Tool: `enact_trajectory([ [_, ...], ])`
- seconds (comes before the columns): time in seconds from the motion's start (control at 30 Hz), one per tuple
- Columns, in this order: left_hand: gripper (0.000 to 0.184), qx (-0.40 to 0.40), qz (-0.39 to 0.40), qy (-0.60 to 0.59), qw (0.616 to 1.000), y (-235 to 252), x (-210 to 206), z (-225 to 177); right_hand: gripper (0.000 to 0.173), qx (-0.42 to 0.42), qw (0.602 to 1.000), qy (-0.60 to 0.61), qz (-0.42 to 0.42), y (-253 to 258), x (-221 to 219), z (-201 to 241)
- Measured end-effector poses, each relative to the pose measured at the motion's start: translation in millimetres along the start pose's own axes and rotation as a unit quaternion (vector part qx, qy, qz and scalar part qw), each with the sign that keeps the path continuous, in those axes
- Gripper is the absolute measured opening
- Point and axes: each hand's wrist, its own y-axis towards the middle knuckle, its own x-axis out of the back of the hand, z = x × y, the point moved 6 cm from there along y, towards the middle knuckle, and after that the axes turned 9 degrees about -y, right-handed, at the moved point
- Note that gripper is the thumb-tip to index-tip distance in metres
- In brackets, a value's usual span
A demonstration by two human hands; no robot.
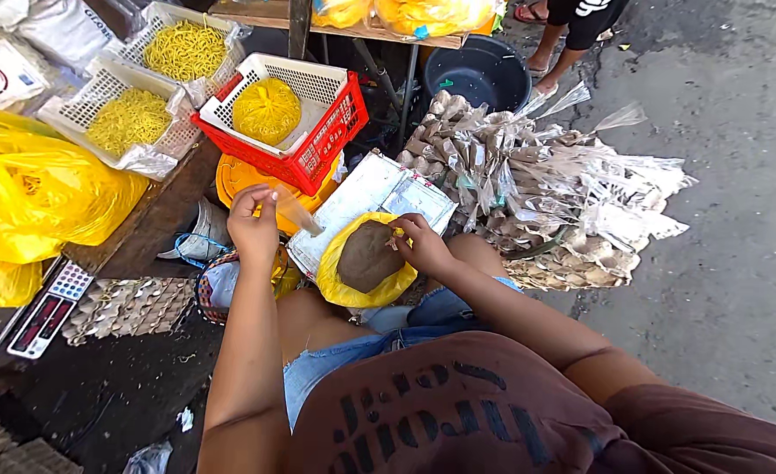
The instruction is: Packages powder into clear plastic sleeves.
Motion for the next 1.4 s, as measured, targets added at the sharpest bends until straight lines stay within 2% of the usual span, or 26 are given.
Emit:
enact_trajectory([
  [0.03,0.019,-0.009,0.004,0.003,1.0,-2.0,-1.2,-2.8,0.033,0.002,1.0,0.003,0.0,0.8,-0.5,1.8],
  [0.1,0.018,0.029,0.048,0.029,0.998,-4.2,-10.7,2.6,0.033,0.01,1.0,0.004,0.016,5.1,-2.2,7.2],
  [0.17,0.014,0.053,0.049,0.04,0.997,-5.7,-14.5,4.4,0.032,0.041,0.998,0.006,0.042,11.7,-1.3,17.9],
  [0.33,0.016,0.01,0.104,0.014,0.994,-4.2,-14.3,-45.7,0.025,0.102,0.991,0.077,0.041,33.0,14.1,57.2],
  [0.4,0.015,-0.019,0.123,0.004,0.992,-0.3,-17.8,-68.2,0.034,0.097,0.986,0.112,0.072,52.2,14.4,71.0],
  [0.47,0.015,-0.043,0.137,-0.01,0.99,4.2,-24.2,-83.0,0.052,0.083,0.977,0.143,0.138,71.4,8.3,80.0],
  [0.5,0.017,-0.045,0.144,-0.014,0.988,6.8,-27.6,-87.8,0.053,0.078,0.971,0.151,0.168,77.4,5.0,82.8],
  [0.57,0.021,-0.041,0.147,-0.025,0.988,14.0,-33.7,-92.5,0.037,0.07,0.962,0.166,0.204,81.5,-1.8,84.0],
  [0.6,0.021,-0.035,0.14,-0.034,0.989,18.1,-35.7,-92.5,0.028,0.057,0.96,0.169,0.217,80.0,-6.0,81.9],
  [0.67,0.019,-0.017,0.122,-0.053,0.991,24.4,-38.3,-88.4,0.023,0.022,0.957,0.174,0.231,70.5,-15.4,72.1],
  [0.77,0.019,0.023,0.101,-0.077,0.992,26.8,-40.7,-71.6,0.019,-0.004,0.953,0.187,0.236,46.2,-15.5,65.3],
  [0.87,0.019,0.077,0.067,-0.138,0.985,21.4,-38.0,-39.7,0.024,-0.013,0.954,0.181,0.237,30.0,-3.3,53.0],
  [0.97,0.02,0.159,0.026,-0.201,0.966,-3.0,-35.6,5.9,0.025,0.002,0.969,0.067,0.237,22.2,25.4,41.7],
  [1.03,0.03,0.213,0.031,-0.151,0.965,-30.0,-36.6,36.8,0.024,0.044,0.967,-0.066,0.241,22.8,48.0,40.7],
  [1.1,0.042,0.267,0.096,-0.041,0.958,-61.1,-40.3,70.3,0.022,0.063,0.94,-0.203,0.267,25.0,61.2,36.9],
  [1.2,0.061,0.365,0.229,0.114,0.895,-108.9,-49.5,111.6,0.023,0.022,0.876,-0.357,0.323,28.5,68.4,33.4],
  [1.27,0.051,0.401,0.281,0.18,0.853,-124.4,-54.3,118.1,0.023,0.002,0.844,-0.409,0.348,30.8,71.0,40.3],
  [1.33,0.029,0.4,0.274,0.193,0.853,-123.3,-55.3,115.0,0.022,-0.001,0.831,-0.431,0.351,32.6,71.9,47.7],
  [1.4,0.025,0.386,0.251,0.18,0.869,-112.1,-52.5,112.2,0.022,0.002,0.829,-0.436,0.351,34.3,71.6,51.9],
])
